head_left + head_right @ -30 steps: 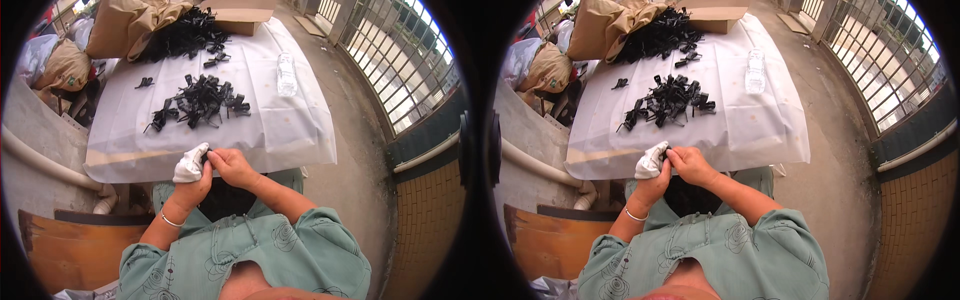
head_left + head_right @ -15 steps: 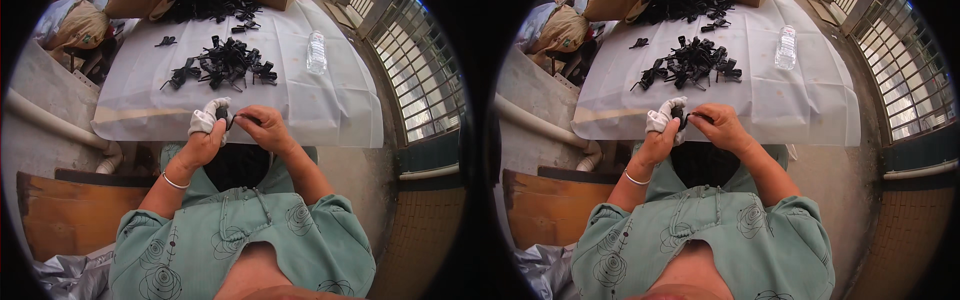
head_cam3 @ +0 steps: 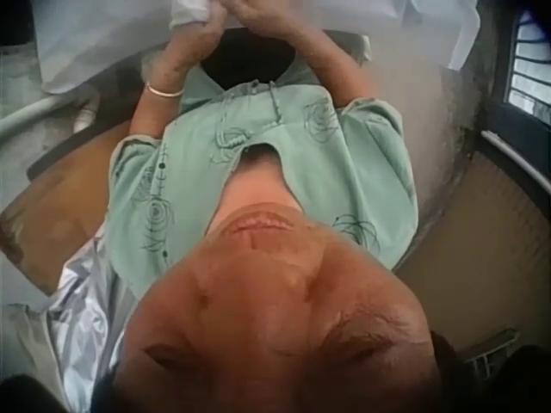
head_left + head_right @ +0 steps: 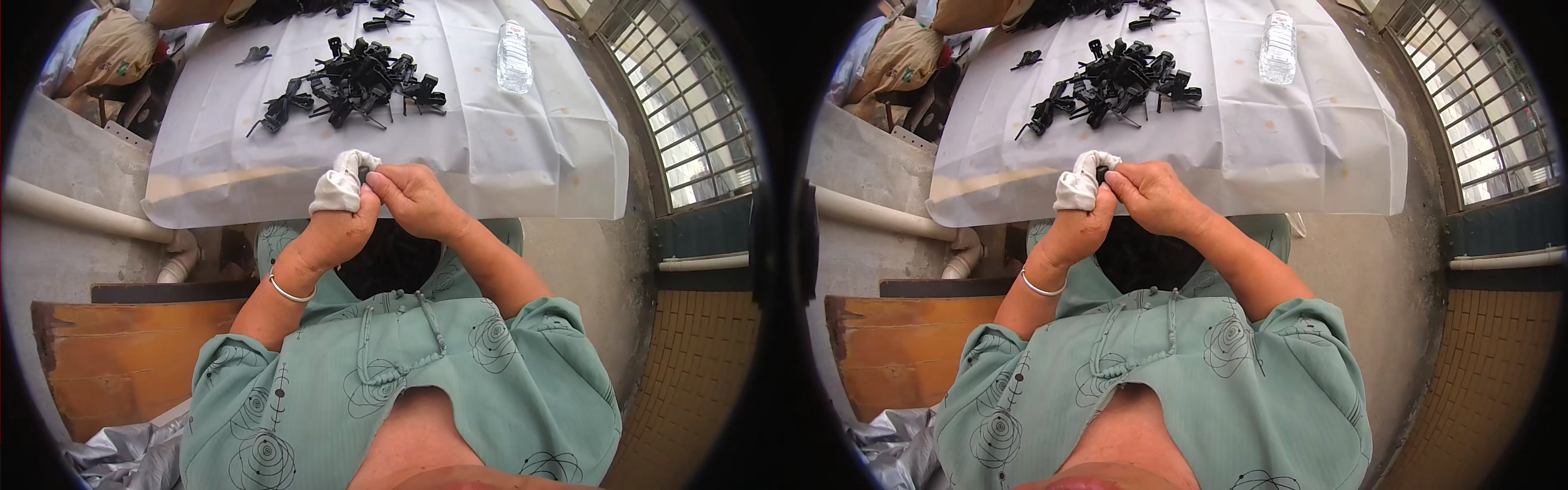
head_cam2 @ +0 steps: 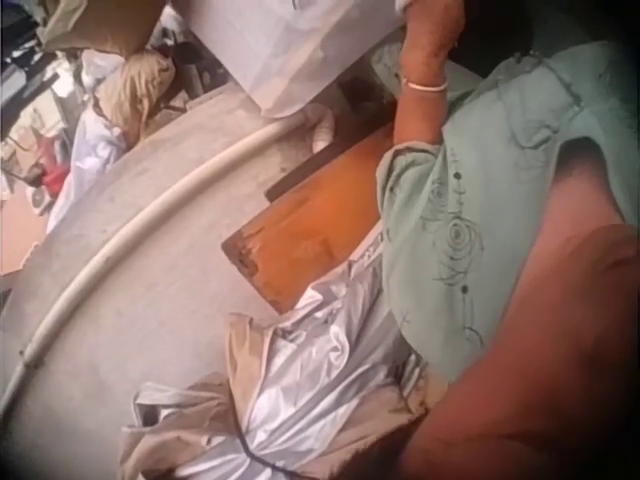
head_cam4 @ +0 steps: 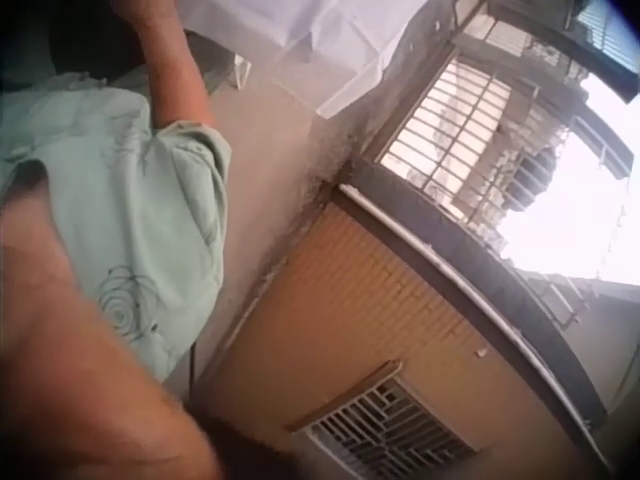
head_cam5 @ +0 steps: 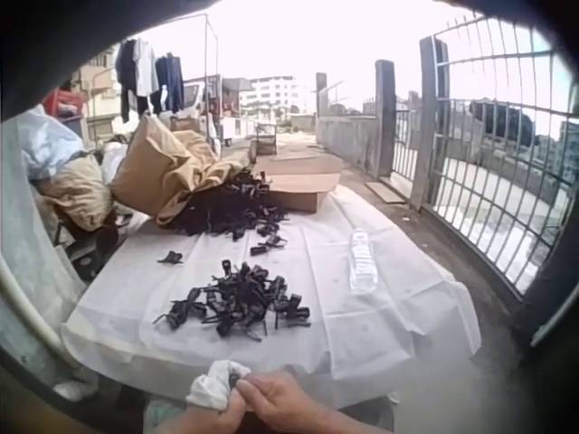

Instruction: Assembling small black plastic components by hand on a table.

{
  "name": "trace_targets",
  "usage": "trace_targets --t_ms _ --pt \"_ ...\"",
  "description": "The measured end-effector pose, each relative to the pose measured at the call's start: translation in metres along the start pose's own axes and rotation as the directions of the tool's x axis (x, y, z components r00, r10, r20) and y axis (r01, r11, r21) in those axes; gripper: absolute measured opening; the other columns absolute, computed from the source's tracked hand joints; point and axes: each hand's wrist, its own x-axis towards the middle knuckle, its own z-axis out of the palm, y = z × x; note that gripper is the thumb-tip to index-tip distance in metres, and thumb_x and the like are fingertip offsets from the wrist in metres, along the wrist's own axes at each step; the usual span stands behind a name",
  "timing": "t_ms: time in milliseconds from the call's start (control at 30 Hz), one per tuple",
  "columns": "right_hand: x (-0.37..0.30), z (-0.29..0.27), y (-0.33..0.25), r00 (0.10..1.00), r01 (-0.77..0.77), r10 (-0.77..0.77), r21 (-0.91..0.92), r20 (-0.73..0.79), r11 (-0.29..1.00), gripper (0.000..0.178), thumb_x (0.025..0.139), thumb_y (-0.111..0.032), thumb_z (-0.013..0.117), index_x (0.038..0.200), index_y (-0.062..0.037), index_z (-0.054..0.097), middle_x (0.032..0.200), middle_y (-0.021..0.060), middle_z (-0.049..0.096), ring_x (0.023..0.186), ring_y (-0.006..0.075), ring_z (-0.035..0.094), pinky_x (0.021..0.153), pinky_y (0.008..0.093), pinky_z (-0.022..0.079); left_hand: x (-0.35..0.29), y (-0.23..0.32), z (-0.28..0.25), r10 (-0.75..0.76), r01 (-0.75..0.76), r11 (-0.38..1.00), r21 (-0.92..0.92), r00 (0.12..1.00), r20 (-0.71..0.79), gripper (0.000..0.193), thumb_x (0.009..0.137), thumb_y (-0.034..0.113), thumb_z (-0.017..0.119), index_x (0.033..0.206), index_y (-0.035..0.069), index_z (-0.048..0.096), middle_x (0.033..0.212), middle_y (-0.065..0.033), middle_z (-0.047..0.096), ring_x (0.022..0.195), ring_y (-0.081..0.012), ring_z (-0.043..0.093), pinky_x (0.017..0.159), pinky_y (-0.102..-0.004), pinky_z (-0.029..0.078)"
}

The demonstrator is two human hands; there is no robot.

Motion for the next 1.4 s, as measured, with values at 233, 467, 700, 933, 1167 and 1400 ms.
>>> trace_targets --t_ms 233,467,700,933,1167,1400 --pt "0.004 -0.027 0.000 0.975 -0.065 0.056 0.036 0.213 0.997 0.027 0.090 -0.020 0.051 0.072 0.0011 0.055 0.058 0.0061 0.048 0.058 0.0096 0.041 0.054 0.0276 0.038 -0.002 0.015 -0.010 -0.223 0.246 0.966 -0.077 0.948 0.225 0.023 0.080 0.004 0.047 0.103 0.000 0.046 0.078 -0.0131 0.055 0.070 -0.0260 0.056 0.066 -0.0326 0.045" --pt "0.076 -0.091 0.051 0.829 -0.179 -0.221 -0.616 -0.515 0.767 0.032 0.081 -0.033 0.063 0.085 -0.0007 0.060 0.061 0.0118 0.057 0.056 0.0242 0.054 0.056 0.0342 0.043 0.001 -0.022 -0.020 0.027 -0.118 0.911 0.395 0.973 0.229 0.034 0.083 0.015 0.058 0.114 0.003 0.055 0.112 -0.0143 0.057 0.102 -0.0302 0.054 0.088 -0.0341 0.042" --pt "0.059 -0.065 0.037 0.952 -0.175 0.044 -0.416 -0.304 0.892 0.034 0.083 -0.032 0.061 0.083 0.0017 0.059 0.062 0.0068 0.056 0.059 0.0149 0.051 0.058 0.0285 0.044 0.004 -0.027 -0.009 -0.427 0.437 0.837 -0.330 0.898 0.107 0.024 0.092 0.017 0.045 0.109 0.002 0.055 0.096 -0.0079 0.061 0.066 -0.0107 0.060 0.054 -0.0225 0.047" --pt "0.014 -0.021 0.005 0.999 -0.001 0.007 0.115 -0.054 0.993 0.019 0.088 -0.018 0.057 0.092 0.0004 0.060 0.072 0.0008 0.057 0.063 0.0069 0.050 0.057 0.0217 0.042 0.009 -0.011 -0.016 -0.431 0.577 0.142 -0.804 0.768 0.474 0.022 0.092 0.019 0.050 0.110 0.006 0.051 0.083 -0.0054 0.062 0.055 -0.0076 0.053 0.039 -0.0194 0.036" --pt "0.007 -0.003 -0.021 0.905 0.347 -0.397 -0.274 -0.152 0.897 0.020 0.075 -0.011 0.070 0.088 -0.0023 0.058 0.058 0.0033 0.046 0.050 0.0086 0.039 0.045 0.0246 0.034 0.004 -0.008 -0.010 -0.377 0.371 0.761 -0.531 0.921 0.104 0.026 0.092 0.011 0.047 0.118 0.004 0.046 0.081 -0.0019 0.056 0.054 -0.0051 0.047 0.044 -0.0175 0.038" --pt "0.017 -0.004 -0.010 0.965 0.068 -0.070 -0.017 -0.251 0.998 0.017 0.082 -0.012 0.063 0.075 -0.0003 0.053 0.057 0.0044 0.046 0.052 0.0093 0.040 0.049 0.0238 0.036 -0.001 0.009 -0.016 -0.337 0.369 0.753 -0.545 0.927 0.163 0.031 0.087 0.006 0.051 0.117 -0.001 0.046 0.087 -0.0047 0.057 0.064 -0.0063 0.055 0.051 -0.0185 0.045"
